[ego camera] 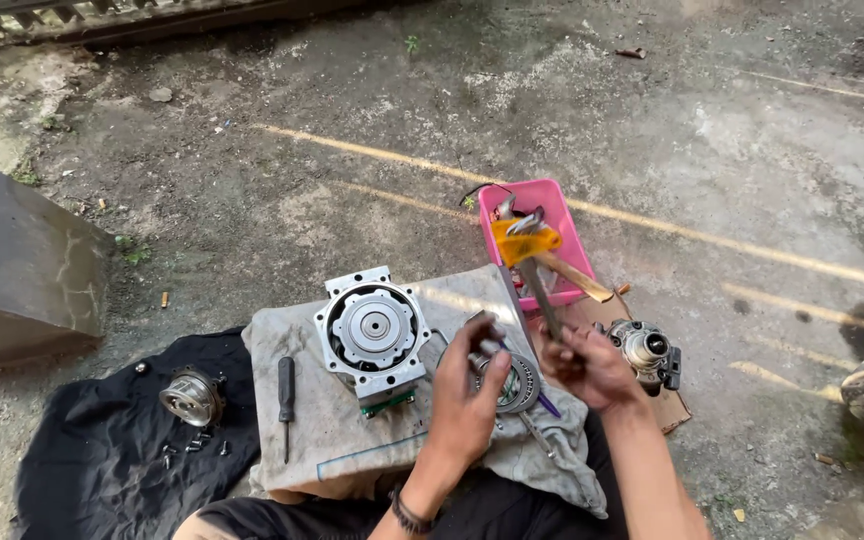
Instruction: Assembling internal components of a mechanical housing by hand and with a small tool
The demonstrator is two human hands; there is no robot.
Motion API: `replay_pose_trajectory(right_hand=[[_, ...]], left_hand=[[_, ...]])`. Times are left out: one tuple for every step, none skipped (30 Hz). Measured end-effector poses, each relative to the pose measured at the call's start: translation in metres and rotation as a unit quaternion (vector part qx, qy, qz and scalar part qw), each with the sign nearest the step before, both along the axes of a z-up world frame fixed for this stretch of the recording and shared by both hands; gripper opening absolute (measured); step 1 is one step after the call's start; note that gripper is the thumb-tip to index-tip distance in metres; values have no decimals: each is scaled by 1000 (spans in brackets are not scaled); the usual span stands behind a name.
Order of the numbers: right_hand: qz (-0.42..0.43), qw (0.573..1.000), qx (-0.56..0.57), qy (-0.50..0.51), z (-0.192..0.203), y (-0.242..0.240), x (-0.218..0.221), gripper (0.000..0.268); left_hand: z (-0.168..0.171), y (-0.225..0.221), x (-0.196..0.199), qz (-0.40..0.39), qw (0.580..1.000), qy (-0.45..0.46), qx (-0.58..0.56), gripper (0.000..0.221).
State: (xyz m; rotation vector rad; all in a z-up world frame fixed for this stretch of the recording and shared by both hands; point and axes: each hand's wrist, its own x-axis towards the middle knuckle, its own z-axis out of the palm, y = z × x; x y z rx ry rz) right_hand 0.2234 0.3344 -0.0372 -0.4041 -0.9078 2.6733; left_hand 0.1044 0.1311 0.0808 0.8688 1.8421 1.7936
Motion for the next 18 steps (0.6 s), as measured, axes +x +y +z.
replay_pose_trajectory(right_hand=[[1,1000,2,1,1,-10,4,34],[23,1000,10,-7,2,-20,6,30],[45,999,18,-16,3,-29,8,27],[47,999,18,-16,5,-35,9,27],[59,998,21,-20,6,-41,11,28],[69,997,23,-24,8,-47,14,30],[70,997,22,-25,14,-48,11,30],[105,992,62,-7,20,-48,9,27],[140,985,103,12,27,-48,6,25],[140,985,103,12,39,-43,4,25],[116,953,264,-89,50,-37,3,29],[88,887,414,-187,62,-32,2,34],[88,887,413,-187,83,-37,0,34],[-9,878,415,-238,104,-42,-1,31],[-106,859,411,-286,125,-48,-2,32],[-107,859,411,-287,137,-54,-2,32],[-150,850,447,-235,150,-60,-2,27],[-192,836,481,-181,162,-67,-1,24]], left_hand=[[2,4,0,1,1000,1,2,50],[4,8,-1,-30,998,-35,39,62],[6,13,-2,-62,993,-71,77,75],[12,13,0,-60,993,-71,77,75],[17,13,2,-54,984,-108,131,56],[22,14,4,-49,971,-146,183,38],[18,13,6,-48,971,-147,183,38],[14,14,7,-40,971,-156,176,34],[9,15,8,-32,971,-165,169,30],[11,13,9,-32,971,-165,170,30],[13,11,10,-35,976,-132,170,30],[15,9,11,-37,980,-100,169,31],[18,8,11,-37,980,-101,169,31],[20,8,10,-48,976,-116,181,27],[22,7,10,-59,971,-131,192,22],[24,6,11,-60,971,-131,192,22],[25,5,12,-61,974,-134,174,23],[27,5,13,-62,976,-136,156,24]])
